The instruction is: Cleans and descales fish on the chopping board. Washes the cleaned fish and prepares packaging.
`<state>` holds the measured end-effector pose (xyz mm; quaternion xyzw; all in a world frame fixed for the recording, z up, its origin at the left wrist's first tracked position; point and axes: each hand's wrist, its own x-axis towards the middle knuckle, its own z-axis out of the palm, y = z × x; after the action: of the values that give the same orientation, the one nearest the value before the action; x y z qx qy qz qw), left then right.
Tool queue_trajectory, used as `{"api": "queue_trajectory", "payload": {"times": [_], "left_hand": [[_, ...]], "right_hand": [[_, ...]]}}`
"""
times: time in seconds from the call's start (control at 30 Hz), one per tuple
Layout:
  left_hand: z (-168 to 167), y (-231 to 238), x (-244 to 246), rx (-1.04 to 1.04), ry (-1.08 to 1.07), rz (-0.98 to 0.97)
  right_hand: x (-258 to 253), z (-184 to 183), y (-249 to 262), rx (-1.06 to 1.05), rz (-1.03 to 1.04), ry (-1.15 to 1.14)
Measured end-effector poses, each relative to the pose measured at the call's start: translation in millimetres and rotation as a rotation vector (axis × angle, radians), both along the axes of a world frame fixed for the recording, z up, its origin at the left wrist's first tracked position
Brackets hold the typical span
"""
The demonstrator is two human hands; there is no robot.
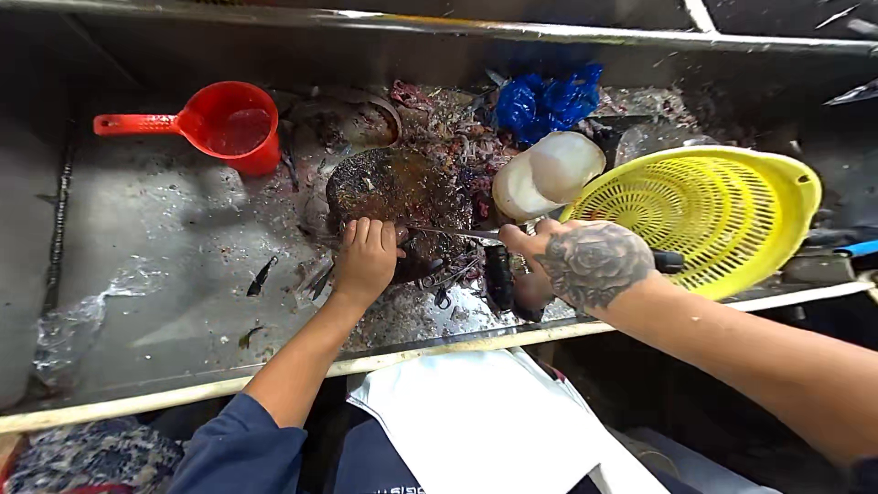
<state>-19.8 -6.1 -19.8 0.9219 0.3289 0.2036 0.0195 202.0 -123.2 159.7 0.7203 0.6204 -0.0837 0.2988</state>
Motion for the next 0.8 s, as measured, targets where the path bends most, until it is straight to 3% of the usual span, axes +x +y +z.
{"api": "queue_trajectory", "payload": {"times": [0.1,0.2,0.23,0.33,0.43,0.6,0.8], "left_hand": [[0.0,-2.2,-1.4,0.034,-0.053,-0.001],[-4.6,-8.7,1.3,0.091,-0.082,-0.002],[-6.0,-11.2,1.8,0.112,-0.088,-0.008],[-8.5,-14.1,-0.1,0.134,-0.087,-0.009],[-7.9,-12.5,-0.8,0.139,-0.066,-0.022],[-6.6,-13.1,-3.2,0.165,-0.026,-0.069],[-4.0,-12.5,-1.8,0.143,0.016,-0.087]], "right_hand": [[-41.2,41.7,31.1,-0.304,-0.191,-0.040],[-19.2,16.5,9.0,-0.030,0.031,-0.062],[-20.4,16.6,8.6,-0.039,0.030,-0.053],[-20.8,20.8,18.8,-0.203,-0.125,0.054],[6.5,6.1,21.2,-0.308,-0.259,0.349],[29.3,-10.7,15.8,-0.407,-0.681,0.723],[26.2,-16.5,27.5,-0.460,-0.660,0.668]]}}
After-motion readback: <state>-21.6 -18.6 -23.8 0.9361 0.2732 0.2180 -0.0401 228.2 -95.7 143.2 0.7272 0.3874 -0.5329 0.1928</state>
